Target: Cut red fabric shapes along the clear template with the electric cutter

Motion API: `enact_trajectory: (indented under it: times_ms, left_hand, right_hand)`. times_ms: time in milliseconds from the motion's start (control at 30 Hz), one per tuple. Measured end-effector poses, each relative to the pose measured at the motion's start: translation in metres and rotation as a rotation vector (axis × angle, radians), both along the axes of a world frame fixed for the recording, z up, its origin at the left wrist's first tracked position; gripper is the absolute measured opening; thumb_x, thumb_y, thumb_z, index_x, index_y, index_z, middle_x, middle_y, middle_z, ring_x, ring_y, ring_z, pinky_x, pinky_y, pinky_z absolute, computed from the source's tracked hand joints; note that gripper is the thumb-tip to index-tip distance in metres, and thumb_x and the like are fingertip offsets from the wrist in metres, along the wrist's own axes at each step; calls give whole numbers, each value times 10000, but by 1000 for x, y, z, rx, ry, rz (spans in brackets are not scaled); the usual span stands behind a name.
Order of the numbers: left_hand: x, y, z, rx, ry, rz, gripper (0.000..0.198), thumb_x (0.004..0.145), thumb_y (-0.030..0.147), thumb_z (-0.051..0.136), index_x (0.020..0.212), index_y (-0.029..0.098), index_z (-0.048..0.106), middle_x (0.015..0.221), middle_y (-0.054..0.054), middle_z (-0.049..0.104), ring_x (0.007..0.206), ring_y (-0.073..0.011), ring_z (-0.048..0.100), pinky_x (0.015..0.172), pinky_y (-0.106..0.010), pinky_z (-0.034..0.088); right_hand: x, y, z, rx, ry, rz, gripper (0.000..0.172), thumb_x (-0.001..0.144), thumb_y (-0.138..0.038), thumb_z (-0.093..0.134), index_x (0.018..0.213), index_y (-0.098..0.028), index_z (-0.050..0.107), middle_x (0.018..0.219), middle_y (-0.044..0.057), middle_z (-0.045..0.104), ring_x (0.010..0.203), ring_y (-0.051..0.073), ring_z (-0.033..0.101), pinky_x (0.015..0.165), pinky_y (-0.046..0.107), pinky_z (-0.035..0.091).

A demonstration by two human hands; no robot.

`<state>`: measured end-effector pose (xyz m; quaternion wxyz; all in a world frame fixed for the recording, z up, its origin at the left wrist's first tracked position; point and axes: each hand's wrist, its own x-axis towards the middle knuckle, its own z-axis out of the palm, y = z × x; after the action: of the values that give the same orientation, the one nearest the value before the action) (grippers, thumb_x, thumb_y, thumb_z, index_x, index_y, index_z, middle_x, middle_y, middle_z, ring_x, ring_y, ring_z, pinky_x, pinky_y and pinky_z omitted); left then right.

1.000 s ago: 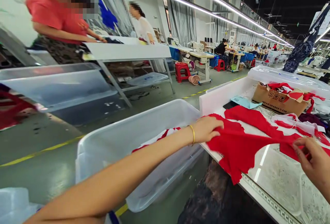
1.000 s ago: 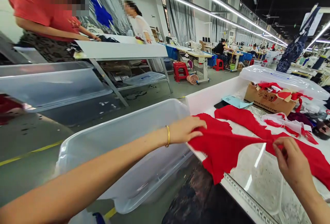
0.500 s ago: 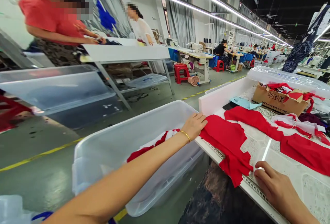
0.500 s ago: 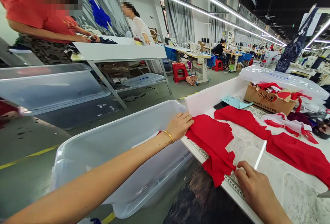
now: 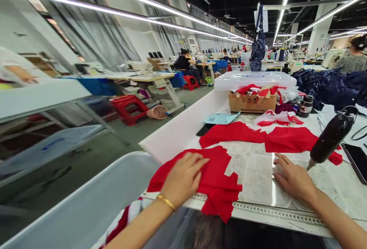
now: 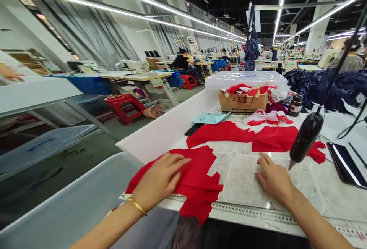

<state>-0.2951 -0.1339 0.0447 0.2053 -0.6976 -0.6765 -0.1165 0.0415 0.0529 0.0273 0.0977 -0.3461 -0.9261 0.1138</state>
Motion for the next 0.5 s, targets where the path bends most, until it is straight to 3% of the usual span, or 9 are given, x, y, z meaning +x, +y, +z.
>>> enact_trajectory:
  times_ms: [100, 200, 300, 400, 500]
  left_hand:
    - [63, 53, 2, -281, -31, -101, 390, 896, 40, 493, 1176, 191, 718, 1050, -109, 685, 1000, -267, 607, 841, -392, 541]
    - [113, 105, -1, -359, -9, -155, 439, 844, 30, 594, 1241, 192, 683, 1053, -103, 682, 1047, -273, 598, 874, -391, 529]
    - [141, 145, -7, -382, 1, -154, 464, 865, 51, 616, 1306, 192, 635, 1106, -119, 662, 1108, -288, 574, 909, -414, 507]
    - [153, 161, -9, -393, 8, -119, 336, 892, 67, 604, 1204, 173, 670, 1144, -142, 641, 1132, -301, 560, 919, -432, 494]
    - [158, 154, -7, -418, 22, -108, 256, 897, 74, 602, 1120, 166, 690, 1127, -139, 642, 1114, -302, 564, 908, -438, 503]
  right_hand:
    - [-1, 5, -2, -56, 14, -71, 217, 967, -256, 528, 1151, -222, 638, 1485, 111, 596, 999, 242, 761, 772, 335, 569]
    - [-1, 4, -3, -84, 46, -82, 189, 983, -251, 497, 1115, -224, 630, 1381, 87, 669, 974, 234, 758, 753, 322, 543]
    - [3, 1, -2, -98, 91, -91, 194, 998, -239, 479, 1126, -223, 624, 1233, 64, 728, 965, 225, 751, 765, 314, 527]
    - [8, -2, 2, -115, 111, -86, 181, 1003, -237, 492, 1113, -220, 636, 1173, 60, 737, 944, 219, 744, 758, 309, 506]
    - [8, -6, 6, -132, 109, -40, 170, 997, -220, 510, 1100, -228, 646, 1132, 50, 744, 923, 212, 736, 731, 300, 473]
